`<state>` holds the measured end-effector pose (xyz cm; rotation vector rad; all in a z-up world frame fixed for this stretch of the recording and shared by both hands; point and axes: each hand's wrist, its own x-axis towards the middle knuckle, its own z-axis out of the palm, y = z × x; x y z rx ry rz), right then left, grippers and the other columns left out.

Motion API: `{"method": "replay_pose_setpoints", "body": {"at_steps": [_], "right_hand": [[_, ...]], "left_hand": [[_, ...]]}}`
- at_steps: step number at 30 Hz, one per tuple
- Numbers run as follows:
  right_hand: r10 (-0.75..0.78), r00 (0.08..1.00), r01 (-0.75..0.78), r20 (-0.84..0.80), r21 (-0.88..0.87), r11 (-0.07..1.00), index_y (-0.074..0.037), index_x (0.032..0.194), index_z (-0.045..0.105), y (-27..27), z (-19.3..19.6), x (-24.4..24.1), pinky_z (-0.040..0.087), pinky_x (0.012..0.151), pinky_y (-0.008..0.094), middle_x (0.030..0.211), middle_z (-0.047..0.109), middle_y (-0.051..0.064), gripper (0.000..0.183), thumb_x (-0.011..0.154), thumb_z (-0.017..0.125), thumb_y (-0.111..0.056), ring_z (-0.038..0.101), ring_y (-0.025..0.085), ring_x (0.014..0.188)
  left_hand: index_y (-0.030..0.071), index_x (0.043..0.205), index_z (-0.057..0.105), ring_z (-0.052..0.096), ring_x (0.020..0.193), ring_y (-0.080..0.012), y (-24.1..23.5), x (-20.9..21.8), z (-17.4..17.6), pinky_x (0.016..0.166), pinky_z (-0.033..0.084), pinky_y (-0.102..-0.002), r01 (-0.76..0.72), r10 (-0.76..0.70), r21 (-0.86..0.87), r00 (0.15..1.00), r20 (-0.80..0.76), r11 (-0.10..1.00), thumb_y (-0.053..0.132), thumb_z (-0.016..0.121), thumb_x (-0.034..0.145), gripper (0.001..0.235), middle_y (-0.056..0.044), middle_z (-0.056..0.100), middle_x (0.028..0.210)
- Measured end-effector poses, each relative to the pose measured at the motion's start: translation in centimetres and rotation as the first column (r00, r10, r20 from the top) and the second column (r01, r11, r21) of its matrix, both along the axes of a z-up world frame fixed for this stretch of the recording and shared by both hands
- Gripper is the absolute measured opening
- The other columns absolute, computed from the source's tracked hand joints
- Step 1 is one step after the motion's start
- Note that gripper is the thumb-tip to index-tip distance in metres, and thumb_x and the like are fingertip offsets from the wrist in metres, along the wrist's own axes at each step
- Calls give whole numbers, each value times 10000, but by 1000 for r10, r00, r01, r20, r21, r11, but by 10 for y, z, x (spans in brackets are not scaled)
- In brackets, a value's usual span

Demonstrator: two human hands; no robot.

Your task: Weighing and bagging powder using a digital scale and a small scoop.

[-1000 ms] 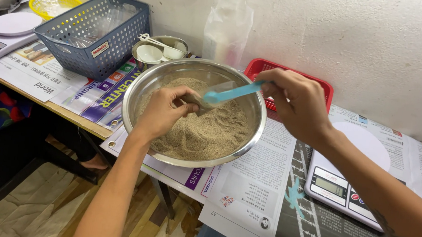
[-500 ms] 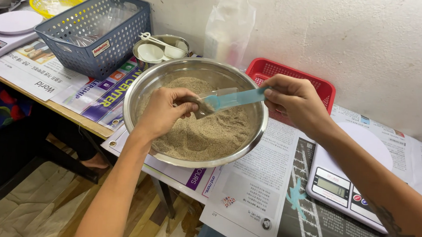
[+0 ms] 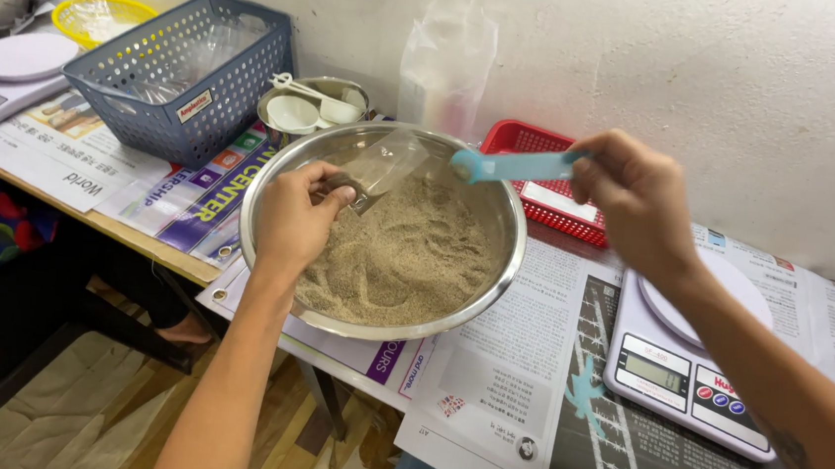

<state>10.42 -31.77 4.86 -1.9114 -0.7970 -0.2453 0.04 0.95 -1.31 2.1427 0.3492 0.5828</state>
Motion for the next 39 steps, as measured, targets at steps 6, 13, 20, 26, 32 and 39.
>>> {"method": "replay_pose_setpoints", "body": {"at_steps": [6,13,20,26,32,39], "right_hand": [[106,671,253,733,-362,897,-206,1095,715,13,-3,-42,527,697,282,828,680,-31,205,1073,515,-172,679,179,776],[2,820,247,572,-357,901,-169,1089,733,5,-11,-28,548,693,355,813,705,12,132,1060,605,-157,707,261,775],[357,572,192,739,-544,817,-208,1003,680,13,-59,-35,519,662,314,882,644,3,145,956,584,-111,617,218,878],[370,682,160,630,-623,766,-196,942,645,23,-41,-54,531,667,333,965,614,-4,31,939,617,-183,600,227,927],[327,827,43,458,-631,775,-203,1016,681,33,-25,-56,533,730,406,986,652,22,226,942,639,-413,625,275,930],[229,958,-209,173,-130,969,-164,1129,684,54,-24,-46,564,634,297,943,693,13,274,891,805,-228,692,175,817]], "left_hand": [[235,1058,765,712,676,-67,1,4,-6,699,510,-218,33,-33,-9,999,-15,999,159,780,872,201,35,770,793],[220,1070,769,716,785,-84,5,11,-15,761,526,-254,82,-81,-74,997,20,994,162,816,850,233,29,787,874],[106,963,689,666,753,-80,5,13,-19,654,539,-233,143,-136,-263,990,44,954,110,852,785,241,-22,755,843],[36,923,630,705,781,-108,1,18,-26,686,611,-222,365,-280,-479,929,241,798,29,888,740,316,-72,723,890],[14,962,641,739,786,-169,-8,16,-15,727,646,-278,437,-354,-516,899,256,737,14,894,735,340,-135,728,932],[-6,883,636,734,739,-200,-66,-2,15,689,666,-310,435,-387,-548,898,208,715,-3,912,695,334,-146,716,866]]}}
